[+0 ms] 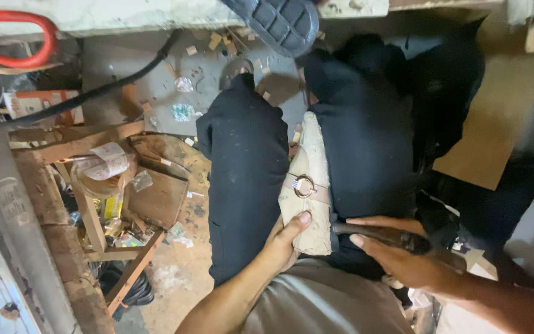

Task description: The person sits on the floor of a shoe workshop and attaches black rubber soles to beige flat shoes. They hold a shoe on their lap, apply adhesive from a can, press a rubber sole onto the shoe, and hammer along the sole edge to secure it, working on shoes one at a time.

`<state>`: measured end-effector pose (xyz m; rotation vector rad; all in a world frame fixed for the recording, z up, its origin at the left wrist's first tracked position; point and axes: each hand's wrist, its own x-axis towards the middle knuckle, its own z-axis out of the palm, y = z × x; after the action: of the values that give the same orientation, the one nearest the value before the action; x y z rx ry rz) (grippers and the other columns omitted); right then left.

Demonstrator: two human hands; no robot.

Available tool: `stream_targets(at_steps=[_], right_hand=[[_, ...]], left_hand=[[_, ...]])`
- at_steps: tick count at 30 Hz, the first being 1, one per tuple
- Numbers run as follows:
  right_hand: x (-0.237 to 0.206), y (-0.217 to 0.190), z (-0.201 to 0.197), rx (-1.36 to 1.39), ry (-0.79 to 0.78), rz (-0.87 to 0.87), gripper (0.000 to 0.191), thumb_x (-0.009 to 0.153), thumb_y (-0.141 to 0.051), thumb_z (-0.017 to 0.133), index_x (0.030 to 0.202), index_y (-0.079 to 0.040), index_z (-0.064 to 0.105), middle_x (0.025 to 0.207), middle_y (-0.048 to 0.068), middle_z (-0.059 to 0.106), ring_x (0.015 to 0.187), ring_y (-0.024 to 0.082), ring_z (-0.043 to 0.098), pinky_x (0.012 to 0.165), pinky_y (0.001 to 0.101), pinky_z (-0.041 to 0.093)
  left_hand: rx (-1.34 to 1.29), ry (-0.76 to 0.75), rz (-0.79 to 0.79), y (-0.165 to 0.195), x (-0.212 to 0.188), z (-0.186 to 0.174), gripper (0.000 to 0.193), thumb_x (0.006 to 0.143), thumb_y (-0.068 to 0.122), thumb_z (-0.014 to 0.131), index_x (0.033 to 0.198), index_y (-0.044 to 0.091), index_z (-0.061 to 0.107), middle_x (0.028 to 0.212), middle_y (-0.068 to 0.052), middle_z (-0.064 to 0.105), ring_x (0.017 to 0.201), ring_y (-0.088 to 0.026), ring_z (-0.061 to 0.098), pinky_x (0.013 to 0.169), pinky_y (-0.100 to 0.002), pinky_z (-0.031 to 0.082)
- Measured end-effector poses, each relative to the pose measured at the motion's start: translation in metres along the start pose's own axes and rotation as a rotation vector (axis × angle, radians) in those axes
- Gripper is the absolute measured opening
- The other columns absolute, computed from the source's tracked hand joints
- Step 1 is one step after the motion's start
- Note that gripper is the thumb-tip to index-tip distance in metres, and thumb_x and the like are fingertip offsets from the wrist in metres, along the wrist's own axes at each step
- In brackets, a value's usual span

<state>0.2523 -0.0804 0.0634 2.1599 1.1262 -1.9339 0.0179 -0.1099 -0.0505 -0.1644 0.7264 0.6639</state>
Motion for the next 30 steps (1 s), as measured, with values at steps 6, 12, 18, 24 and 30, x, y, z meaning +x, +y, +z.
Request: stream_targets(at_steps=[6, 12, 18, 24, 30], right_hand=[[0.005, 0.014, 0.004, 0.638, 0.0, -0.131, 0.036, 0.091, -0.015, 0.069, 0.123, 0.002, 0.072, 0.051, 0.003, 0.057, 0.041, 0.011, 0.051, 0.036, 0.0308, 0.043], [0.008, 0.002, 0.001, 0.205, -0.035, -0.129, 0.032, 0.09, -0.018, 0.068, 0.119, -0.005, 0.076, 0.046, 0.001, 0.059, 0.034, 0.009, 0.049, 0.03, 0.0282, 0.04], [0.021, -0.014, -0.016, 0.255, -0.053, -0.043, 0.032, 0.087, -0.017, 0.072, 0.114, -0.002, 0.08, 0.045, 0.006, 0.055, 0.034, 0.014, 0.047, 0.033, 0.0311, 0.038], [0.005, 0.048, 0.011, 0.444, 0.06, -0.212, 0.027, 0.082, -0.018, 0.077, 0.104, -0.002, 0.074, 0.06, 0.006, 0.065, 0.049, 0.015, 0.059, 0.043, 0.0326, 0.047], [-0.005, 0.08, 0.033, -0.244, 0.253, -0.323, 0.033, 0.073, -0.026, 0.087, 0.094, -0.004, 0.076, 0.072, 0.008, 0.074, 0.062, 0.019, 0.073, 0.059, 0.0329, 0.058]], left_hand=[[-0.051, -0.046, 0.012, 0.008, -0.005, 0.01, 0.067, 0.094, 0.026, 0.063, 0.153, 0.006, 0.039, 0.14, -0.012, 0.059, 0.127, -0.025, 0.061, 0.108, -0.043, 0.05], [-0.027, -0.107, -0.08, 0.0, -0.007, -0.004, 0.071, 0.098, 0.027, 0.064, 0.157, 0.0, 0.034, 0.14, -0.018, 0.056, 0.128, -0.03, 0.059, 0.107, -0.047, 0.049], [0.066, -0.064, -0.008, 0.009, -0.004, 0.008, 0.072, 0.092, 0.025, 0.064, 0.155, 0.009, 0.033, 0.142, -0.01, 0.057, 0.13, -0.025, 0.057, 0.108, -0.046, 0.049], [0.313, -0.222, 0.232, 0.029, -0.041, 0.03, 0.075, 0.092, 0.02, 0.07, 0.156, -0.001, 0.036, 0.145, -0.013, 0.055, 0.133, -0.023, 0.055, 0.114, -0.039, 0.044], [1.088, -0.295, 0.194, 0.135, -0.083, 0.055, 0.077, 0.091, 0.029, 0.075, 0.158, 0.006, 0.045, 0.135, -0.012, 0.067, 0.123, -0.02, 0.06, 0.11, -0.035, 0.047]])
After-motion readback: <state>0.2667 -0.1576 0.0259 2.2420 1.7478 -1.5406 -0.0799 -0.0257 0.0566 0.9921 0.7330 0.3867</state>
